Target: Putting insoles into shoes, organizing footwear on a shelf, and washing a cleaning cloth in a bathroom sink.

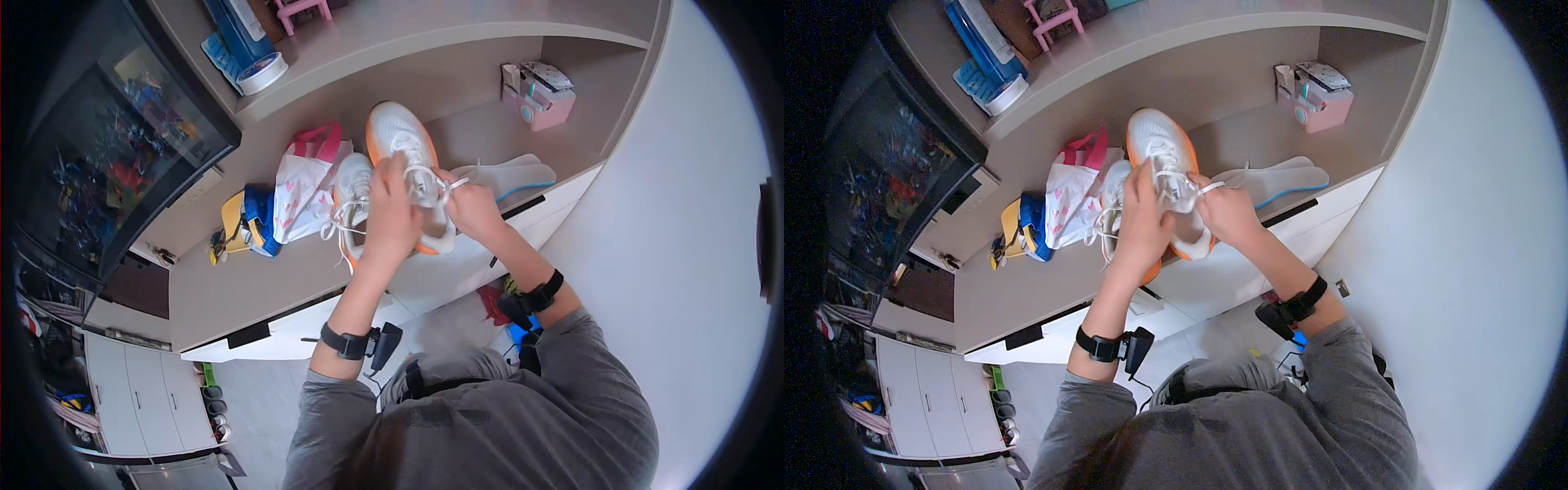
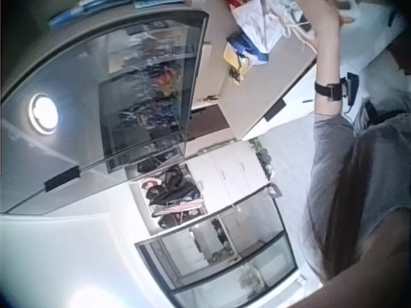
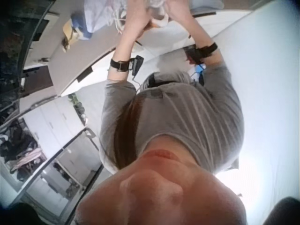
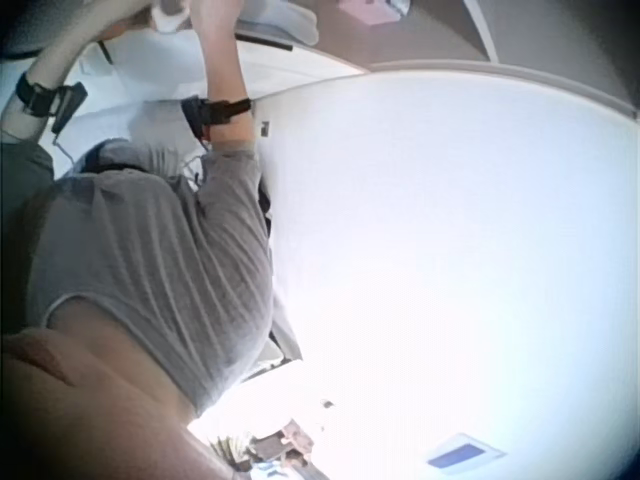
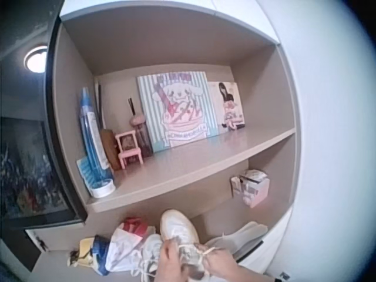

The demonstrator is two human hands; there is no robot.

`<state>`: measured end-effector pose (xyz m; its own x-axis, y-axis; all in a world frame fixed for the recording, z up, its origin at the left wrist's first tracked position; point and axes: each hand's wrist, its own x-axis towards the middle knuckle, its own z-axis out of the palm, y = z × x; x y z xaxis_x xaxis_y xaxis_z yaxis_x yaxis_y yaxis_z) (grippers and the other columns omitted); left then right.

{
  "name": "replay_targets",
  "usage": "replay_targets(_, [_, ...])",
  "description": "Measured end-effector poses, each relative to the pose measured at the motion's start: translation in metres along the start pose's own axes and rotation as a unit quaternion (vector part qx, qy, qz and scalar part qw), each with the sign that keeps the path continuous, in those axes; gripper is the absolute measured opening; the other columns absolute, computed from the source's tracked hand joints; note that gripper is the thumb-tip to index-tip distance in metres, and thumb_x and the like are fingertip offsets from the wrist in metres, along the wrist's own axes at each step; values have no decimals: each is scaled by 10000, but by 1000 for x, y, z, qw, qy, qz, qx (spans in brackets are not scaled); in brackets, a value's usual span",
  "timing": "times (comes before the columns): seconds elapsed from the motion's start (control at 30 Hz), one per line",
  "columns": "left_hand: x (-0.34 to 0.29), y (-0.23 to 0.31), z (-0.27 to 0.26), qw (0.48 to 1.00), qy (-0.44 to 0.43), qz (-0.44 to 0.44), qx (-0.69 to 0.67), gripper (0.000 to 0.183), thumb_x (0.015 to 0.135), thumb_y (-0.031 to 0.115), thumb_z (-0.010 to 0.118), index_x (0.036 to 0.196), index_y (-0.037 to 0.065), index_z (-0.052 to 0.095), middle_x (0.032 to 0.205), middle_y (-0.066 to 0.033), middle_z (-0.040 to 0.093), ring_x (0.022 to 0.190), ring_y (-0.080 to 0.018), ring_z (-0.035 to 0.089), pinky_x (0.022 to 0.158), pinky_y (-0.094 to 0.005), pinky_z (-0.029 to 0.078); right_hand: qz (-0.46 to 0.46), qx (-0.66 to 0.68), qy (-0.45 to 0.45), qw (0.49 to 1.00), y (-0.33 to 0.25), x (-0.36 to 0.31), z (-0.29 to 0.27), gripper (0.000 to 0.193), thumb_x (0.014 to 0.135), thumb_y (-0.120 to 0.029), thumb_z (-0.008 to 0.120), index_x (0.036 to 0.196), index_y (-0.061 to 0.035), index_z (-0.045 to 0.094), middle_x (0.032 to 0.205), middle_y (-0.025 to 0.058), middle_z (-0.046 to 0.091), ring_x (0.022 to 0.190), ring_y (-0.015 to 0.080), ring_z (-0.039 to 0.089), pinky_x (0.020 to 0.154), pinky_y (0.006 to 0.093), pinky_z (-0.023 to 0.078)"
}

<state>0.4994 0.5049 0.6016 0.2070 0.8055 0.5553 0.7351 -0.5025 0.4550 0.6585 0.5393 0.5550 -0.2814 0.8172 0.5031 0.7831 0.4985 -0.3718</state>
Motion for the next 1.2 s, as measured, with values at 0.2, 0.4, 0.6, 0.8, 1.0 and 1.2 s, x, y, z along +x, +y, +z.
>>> replay_targets(0.2, [-8,-30,-17,977,-98,-97,-162,539,728,13,479,1237,0,304,1161,-217,420,1061,-345,460,892,-369,379,147,329,-84,929,6,2,-12,300,861,-239,415,877,17,572,730,228,569,676,338,572,599,369,449])
replay_targets(0.4, [13,-7,-25,961,-208,-180,22,355,756,112,505,1068,-36,427,977,-174,549,910,-300,542,814,-377,413,102,251,-148,951,8,25,-6,299,825,-210,388,809,43,546,781,231,576,736,381,558,673,416,441])
replay_targets(0.6, [14,14,-1,941,-131,120,287,289,686,78,550,965,17,505,981,-150,527,871,-269,547,723,-388,468,68,97,-192,974,0,32,-20,299,807,-203,384,824,37,561,805,244,576,784,386,559,715,459,423])
replay_targets(0.8, [7,17,16,948,-156,131,243,452,577,92,703,960,-24,493,932,-141,519,888,-290,544,721,-383,473,31,119,-222,967,11,21,-16,286,821,-200,371,798,27,543,794,242,575,764,389,556,696,459,421])
replay_targets(1.0, [31,-25,28,944,-220,114,215,260,706,112,620,922,-13,544,840,-84,547,766,-204,577,610,-309,484,6,176,-187,966,16,13,-18,302,865,-249,358,824,8,510,769,228,569,743,395,544,679,465,412])
replay_targets(1.2, [50,-65,9,853,-241,-277,-371,199,879,219,485,906,42,572,773,3,572,651,-77,521,553,-233,436,23,130,-143,981,21,10,-18,327,894,-295,394,847,5,514,726,213,557,704,378,551,649,412,428])
